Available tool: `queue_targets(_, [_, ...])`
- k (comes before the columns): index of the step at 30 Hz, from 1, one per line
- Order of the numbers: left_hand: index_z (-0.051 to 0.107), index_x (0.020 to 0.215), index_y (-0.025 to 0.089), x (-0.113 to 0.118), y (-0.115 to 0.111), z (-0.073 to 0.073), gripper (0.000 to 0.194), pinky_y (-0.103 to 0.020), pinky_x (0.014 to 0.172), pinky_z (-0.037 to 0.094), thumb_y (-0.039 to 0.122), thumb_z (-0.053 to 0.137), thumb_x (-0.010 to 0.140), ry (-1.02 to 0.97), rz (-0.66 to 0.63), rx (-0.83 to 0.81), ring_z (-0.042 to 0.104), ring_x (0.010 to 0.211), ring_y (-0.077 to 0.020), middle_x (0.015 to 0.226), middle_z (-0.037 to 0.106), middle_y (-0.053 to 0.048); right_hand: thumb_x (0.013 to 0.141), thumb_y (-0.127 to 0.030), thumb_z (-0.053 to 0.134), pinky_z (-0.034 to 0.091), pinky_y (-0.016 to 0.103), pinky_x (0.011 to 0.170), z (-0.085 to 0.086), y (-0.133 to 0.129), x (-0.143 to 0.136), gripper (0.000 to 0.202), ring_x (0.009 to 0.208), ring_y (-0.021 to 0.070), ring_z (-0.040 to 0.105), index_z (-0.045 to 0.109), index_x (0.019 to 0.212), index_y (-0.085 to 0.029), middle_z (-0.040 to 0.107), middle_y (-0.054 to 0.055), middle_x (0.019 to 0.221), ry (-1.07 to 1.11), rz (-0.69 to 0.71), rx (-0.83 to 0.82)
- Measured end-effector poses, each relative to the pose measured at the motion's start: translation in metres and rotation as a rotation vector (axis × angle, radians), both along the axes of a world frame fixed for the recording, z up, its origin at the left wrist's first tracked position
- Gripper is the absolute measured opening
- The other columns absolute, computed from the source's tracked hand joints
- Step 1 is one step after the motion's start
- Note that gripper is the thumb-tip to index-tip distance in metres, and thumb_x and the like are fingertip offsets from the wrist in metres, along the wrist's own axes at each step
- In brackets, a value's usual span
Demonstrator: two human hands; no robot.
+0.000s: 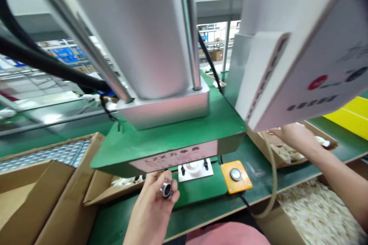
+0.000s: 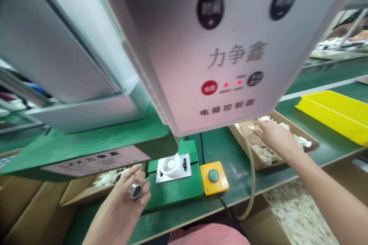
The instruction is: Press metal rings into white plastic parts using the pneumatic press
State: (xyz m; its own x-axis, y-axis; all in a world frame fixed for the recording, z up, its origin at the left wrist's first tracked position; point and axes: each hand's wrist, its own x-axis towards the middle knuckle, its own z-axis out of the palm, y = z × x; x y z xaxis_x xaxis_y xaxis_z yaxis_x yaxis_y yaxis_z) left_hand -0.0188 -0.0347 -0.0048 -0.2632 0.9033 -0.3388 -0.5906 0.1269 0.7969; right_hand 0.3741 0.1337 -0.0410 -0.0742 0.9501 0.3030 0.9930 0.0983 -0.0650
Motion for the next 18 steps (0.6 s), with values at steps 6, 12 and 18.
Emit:
queue_targets(6, [0.056,0.1,0.021,0.005,-0.013,-0.004,0.023,-0.015,0.043,0.036,0.026,0.065,0.079,-0.006,-0.019,-0.052,0.047,0.054,-0.0054,0.081,0.057,0.0,0.089,-0.048,0.044,0.038,0.029,0.058,0.046,-0.063,-0.091,0.033,0.065,0.0175,0.053,0.06,0.083,-0.019,0.058,0.008,0.076,0.194,0.246,0.35])
queue_targets(12, [0.052,0.077,0.02,0.008,-0.02,-0.013,0.033,-0.016,0.029,0.015,0.051,0.045,0.087,0.035,-0.104,-0.05,0.025,0.03,-0.0033,0.049,0.041,0.007,0.088,-0.031,0.051,0.043,0.023,0.063,0.046,-0.082,-0.208,0.013,0.078,0.0148,0.06,0.061,0.093,-0.025,0.063,0.0,0.084,0.228,0.791,0.041])
queue_targets(18, [0.053,0.086,0.021,0.0,-0.027,-0.015,0.033,-0.018,0.036,0.027,0.054,0.05,0.082,0.102,0.026,-0.054,0.038,0.044,-0.0066,0.064,0.046,0.005,0.09,-0.034,0.047,0.045,0.029,0.08,0.043,-0.067,-0.22,0.022,0.095,0.0202,0.057,0.064,0.095,-0.022,0.064,0.005,0.101,0.047,0.832,0.19])
